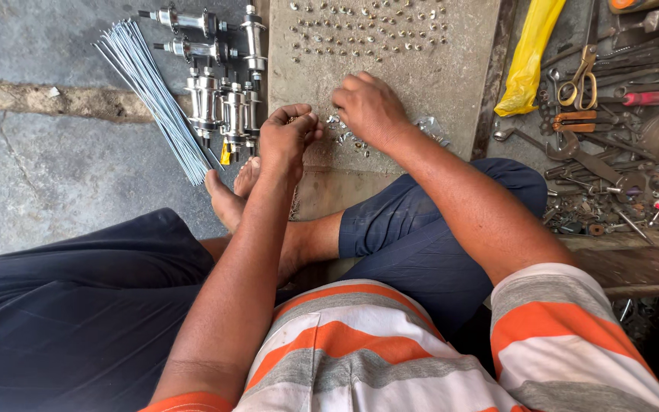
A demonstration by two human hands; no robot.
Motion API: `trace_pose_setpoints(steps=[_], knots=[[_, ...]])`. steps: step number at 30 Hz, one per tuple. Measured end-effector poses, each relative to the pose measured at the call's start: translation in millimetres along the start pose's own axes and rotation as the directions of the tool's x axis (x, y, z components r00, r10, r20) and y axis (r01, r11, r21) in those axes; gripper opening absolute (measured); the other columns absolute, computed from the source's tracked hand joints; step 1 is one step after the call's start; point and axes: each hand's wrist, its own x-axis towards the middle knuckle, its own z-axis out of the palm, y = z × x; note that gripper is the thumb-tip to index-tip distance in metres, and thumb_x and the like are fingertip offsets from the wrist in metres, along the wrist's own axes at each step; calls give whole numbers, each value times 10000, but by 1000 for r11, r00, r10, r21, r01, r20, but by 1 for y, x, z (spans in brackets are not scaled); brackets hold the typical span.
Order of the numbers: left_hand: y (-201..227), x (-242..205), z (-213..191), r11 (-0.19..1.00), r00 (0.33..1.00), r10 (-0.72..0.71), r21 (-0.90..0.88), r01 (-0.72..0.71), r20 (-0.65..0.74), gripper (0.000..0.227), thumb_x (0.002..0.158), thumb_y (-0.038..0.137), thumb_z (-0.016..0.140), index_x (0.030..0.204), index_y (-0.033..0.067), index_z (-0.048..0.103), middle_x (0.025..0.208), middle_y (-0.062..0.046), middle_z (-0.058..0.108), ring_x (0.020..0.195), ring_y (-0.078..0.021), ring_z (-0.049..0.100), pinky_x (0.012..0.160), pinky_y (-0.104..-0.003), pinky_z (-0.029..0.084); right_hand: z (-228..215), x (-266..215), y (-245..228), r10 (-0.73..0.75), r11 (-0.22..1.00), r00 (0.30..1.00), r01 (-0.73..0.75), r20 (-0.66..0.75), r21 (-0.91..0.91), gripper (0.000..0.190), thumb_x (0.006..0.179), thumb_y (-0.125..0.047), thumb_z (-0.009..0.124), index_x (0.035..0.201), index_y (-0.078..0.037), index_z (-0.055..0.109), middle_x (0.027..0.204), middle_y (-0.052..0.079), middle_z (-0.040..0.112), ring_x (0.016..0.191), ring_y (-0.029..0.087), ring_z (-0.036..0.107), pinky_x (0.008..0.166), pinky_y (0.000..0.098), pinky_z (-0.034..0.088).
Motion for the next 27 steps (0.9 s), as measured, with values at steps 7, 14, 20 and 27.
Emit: trace_pose_setpoints(steps=[7, 14, 20, 27], knots=[[5, -4, 1, 993, 995, -97, 70, 98, -20, 148, 944, 85, 711, 1021, -32, 666, 821, -82, 700, 672, -143, 665, 616, -256, 574, -3, 9, -10, 214, 841, 974, -220, 70, 495, 77, 888, -36, 735, 885, -74, 668, 866, 29, 689, 796, 149, 676, 689, 309, 584], [4, -4, 1, 990, 993, -94, 112, 87, 64, 177, 990, 139, 668, 1029, -33, 669, 793, -71, 685, 649, -126, 632, 597, -247, 547, -17, 2, -27, 301, 228, 908, -365, 291, 903, 76, 931, -41, 705, 1005, -26, 702, 872, 21, 723, 753, 82, 697, 673, 235, 618], [-2, -2, -1, 990, 993, -86, 119, 76, 86, 169, 1003, 140, 638, 1027, -26, 650, 806, -64, 680, 667, -125, 638, 609, -249, 552, -22, 1, -35, 320, 565, 928, -351, 193, 747, 120, 930, -116, 776, 992, -25, 729, 889, 28, 758, 785, 81, 716, 686, 245, 600], [-1, -1, -1, 992, 994, -93, 93, 87, 60, 192, 1030, 162, 611, 1037, -25, 655, 803, -71, 666, 663, -123, 612, 619, -252, 535, -25, 1, -37, 296, 435, 924, -356, 242, 827, 104, 940, -123, 736, 1014, -50, 734, 922, 20, 764, 821, 81, 741, 743, 235, 632]])
